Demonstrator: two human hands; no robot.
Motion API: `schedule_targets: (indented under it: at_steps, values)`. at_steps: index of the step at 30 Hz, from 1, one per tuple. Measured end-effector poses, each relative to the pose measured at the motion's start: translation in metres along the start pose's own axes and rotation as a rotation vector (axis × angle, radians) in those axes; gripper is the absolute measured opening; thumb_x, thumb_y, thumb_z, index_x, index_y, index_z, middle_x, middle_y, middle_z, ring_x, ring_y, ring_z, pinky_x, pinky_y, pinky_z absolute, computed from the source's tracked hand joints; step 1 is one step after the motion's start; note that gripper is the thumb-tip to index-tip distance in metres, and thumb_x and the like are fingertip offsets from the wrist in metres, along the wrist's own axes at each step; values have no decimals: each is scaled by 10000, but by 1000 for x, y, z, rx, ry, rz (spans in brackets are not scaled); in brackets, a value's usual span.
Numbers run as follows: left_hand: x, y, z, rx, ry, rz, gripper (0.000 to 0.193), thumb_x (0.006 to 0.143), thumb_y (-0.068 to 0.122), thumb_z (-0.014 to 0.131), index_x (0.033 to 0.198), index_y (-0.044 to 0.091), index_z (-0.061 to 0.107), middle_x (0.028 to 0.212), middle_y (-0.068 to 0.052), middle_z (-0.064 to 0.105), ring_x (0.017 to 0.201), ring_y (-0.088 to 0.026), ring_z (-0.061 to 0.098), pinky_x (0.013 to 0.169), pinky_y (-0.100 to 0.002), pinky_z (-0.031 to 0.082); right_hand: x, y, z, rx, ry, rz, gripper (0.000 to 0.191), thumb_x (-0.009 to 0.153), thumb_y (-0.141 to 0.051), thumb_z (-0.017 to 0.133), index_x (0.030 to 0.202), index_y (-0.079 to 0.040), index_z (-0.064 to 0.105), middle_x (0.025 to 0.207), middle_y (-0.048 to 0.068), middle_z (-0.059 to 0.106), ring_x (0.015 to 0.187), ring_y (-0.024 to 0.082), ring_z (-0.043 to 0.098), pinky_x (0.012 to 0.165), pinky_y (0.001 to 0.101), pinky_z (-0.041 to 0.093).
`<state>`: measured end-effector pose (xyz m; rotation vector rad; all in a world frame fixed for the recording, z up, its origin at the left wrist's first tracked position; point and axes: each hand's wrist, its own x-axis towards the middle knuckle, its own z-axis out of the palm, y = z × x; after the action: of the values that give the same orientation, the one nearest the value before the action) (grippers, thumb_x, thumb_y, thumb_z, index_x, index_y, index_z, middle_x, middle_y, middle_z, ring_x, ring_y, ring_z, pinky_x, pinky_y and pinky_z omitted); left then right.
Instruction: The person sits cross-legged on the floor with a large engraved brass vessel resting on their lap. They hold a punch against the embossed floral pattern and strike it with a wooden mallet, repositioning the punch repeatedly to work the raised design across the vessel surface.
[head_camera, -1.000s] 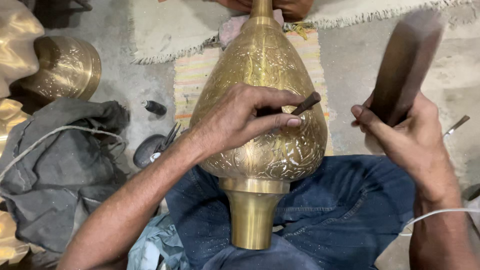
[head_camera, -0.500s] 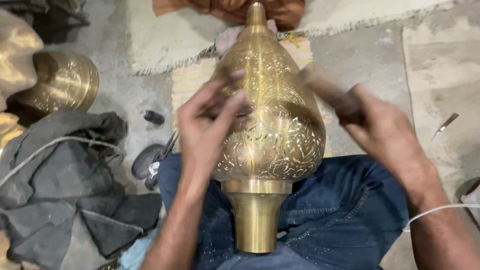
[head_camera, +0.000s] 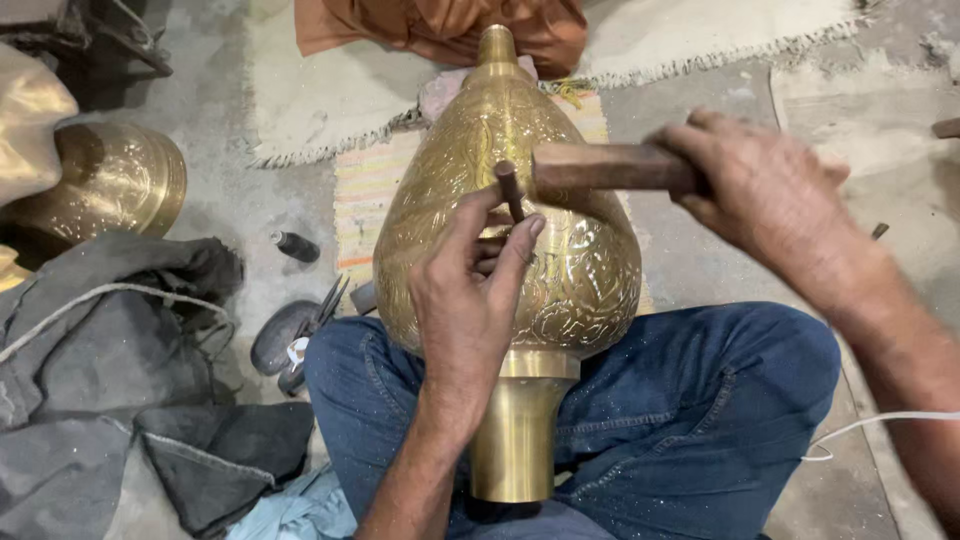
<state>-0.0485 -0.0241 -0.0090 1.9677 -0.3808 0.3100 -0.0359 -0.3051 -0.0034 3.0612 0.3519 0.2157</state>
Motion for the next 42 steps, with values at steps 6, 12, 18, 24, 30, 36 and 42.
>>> schedule_targets:
  at_steps: [6,12,18,24,30,36,42]
  values:
    - [1,2,2,-7,16,-75,228,984,211,726,1168,86,674,833,-63,790,734,-133,797,586,-282,686,30,-2,-55,-128,156,-159,321,950,-261,734,1208,-89,649,864,93,721,764,229,716,682,394,602]
    - [2,4,1,-124,3,-162,194,979,196,728,1117,75,667,829,-60,797,738,-123,808,593,-269,690,51,-23,-100,-145,114,-185,240,935,-273,761,1043,-93,645,789,87,698,737,262,712,661,415,576]
    - [-1,16,1,-92,48,-93,187,990,155,721,1138,58,662,874,-55,797,798,-131,806,649,-283,681,62,-27,-118,-141,292,-369,303,880,-233,776,1084,-46,652,873,123,708,787,290,722,646,400,578]
    - [-3,25,0,-23,85,-128,244,955,149,735,1174,58,674,820,-67,788,741,-150,793,591,-317,631,78,-19,-112,225,-113,23,284,964,-315,727,1112,-75,693,849,124,739,754,282,744,656,418,591]
    - [-1,16,3,-26,64,-111,187,997,165,712,1160,79,681,845,-63,788,791,-132,803,632,-282,693,71,-9,-106,157,6,-144,286,908,-208,774,1132,-61,675,863,144,721,775,299,733,658,435,589]
    - [-1,13,2,-12,44,-88,256,971,159,725,1201,60,676,804,-56,787,759,-134,800,643,-292,680,70,-15,-111,0,-99,-84,285,946,-282,775,1119,-77,678,814,122,710,748,267,739,685,407,608]
    - [1,18,0,-42,34,-100,252,975,176,724,1197,65,683,815,-46,787,755,-119,793,640,-293,671,70,-15,-104,-10,-87,-173,294,946,-274,756,1125,-82,623,820,112,685,757,274,721,670,413,585]
